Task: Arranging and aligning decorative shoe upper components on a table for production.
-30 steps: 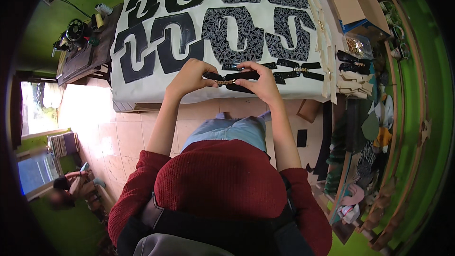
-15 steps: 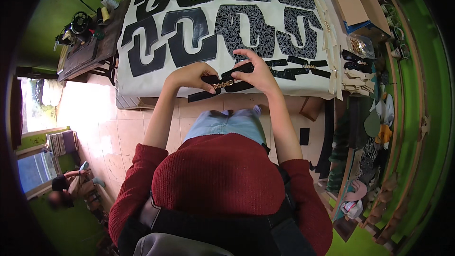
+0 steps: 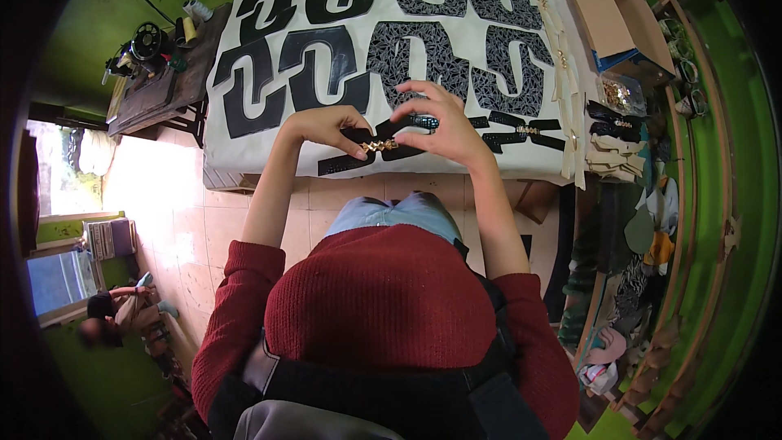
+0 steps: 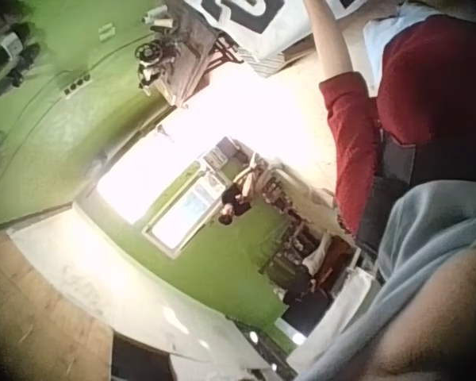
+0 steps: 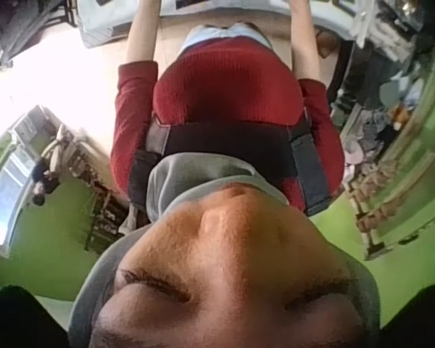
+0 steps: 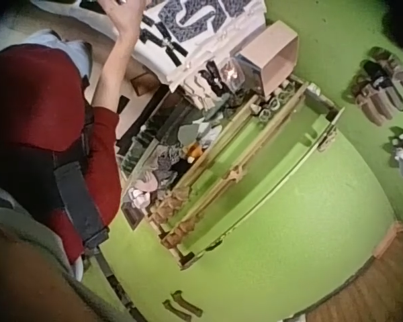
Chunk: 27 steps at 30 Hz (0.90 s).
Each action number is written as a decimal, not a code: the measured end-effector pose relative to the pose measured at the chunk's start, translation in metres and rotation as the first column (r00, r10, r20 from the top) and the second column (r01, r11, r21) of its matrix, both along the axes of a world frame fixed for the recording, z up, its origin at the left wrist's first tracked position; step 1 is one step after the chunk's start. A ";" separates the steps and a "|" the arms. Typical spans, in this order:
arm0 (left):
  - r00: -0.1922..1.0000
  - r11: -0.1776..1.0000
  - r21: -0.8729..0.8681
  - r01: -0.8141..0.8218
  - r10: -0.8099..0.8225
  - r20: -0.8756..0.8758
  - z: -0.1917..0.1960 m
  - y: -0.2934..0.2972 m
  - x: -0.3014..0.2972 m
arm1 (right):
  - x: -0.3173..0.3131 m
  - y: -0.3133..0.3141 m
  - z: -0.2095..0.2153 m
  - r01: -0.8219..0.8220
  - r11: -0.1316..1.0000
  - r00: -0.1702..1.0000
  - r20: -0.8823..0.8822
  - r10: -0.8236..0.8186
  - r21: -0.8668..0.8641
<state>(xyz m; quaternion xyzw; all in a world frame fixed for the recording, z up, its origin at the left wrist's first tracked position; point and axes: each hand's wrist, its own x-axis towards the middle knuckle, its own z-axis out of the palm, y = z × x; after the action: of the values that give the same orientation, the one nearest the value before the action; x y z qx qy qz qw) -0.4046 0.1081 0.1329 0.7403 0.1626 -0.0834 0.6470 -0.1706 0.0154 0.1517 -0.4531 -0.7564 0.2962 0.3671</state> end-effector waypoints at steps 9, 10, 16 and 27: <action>0.998 0.985 0.161 0.064 -0.063 -0.012 0.037 -0.001 0.037 | 0.020 0.021 0.017 -0.317 0.939 0.945 0.040 0.325 -0.136; 0.998 0.989 0.138 0.060 -0.061 -0.004 0.041 -0.003 0.039 | 0.022 0.024 0.015 -0.355 0.929 0.935 -0.050 0.351 -0.109; 0.999 0.998 0.061 0.022 -0.023 0.026 0.043 -0.009 0.037 | 0.031 0.027 0.013 -0.434 0.862 0.901 -0.137 0.412 -0.261; 0.998 0.995 0.088 -0.056 0.055 0.013 0.023 -0.008 0.043 | 0.037 0.023 0.005 -0.283 0.946 0.958 0.004 0.287 -0.161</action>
<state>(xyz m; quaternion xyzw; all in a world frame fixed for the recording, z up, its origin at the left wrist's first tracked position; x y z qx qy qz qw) -0.3617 0.1001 0.1559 0.7637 0.1832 -0.0541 0.6167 -0.1338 0.0382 0.1566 -0.3707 -0.7929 0.3992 0.2730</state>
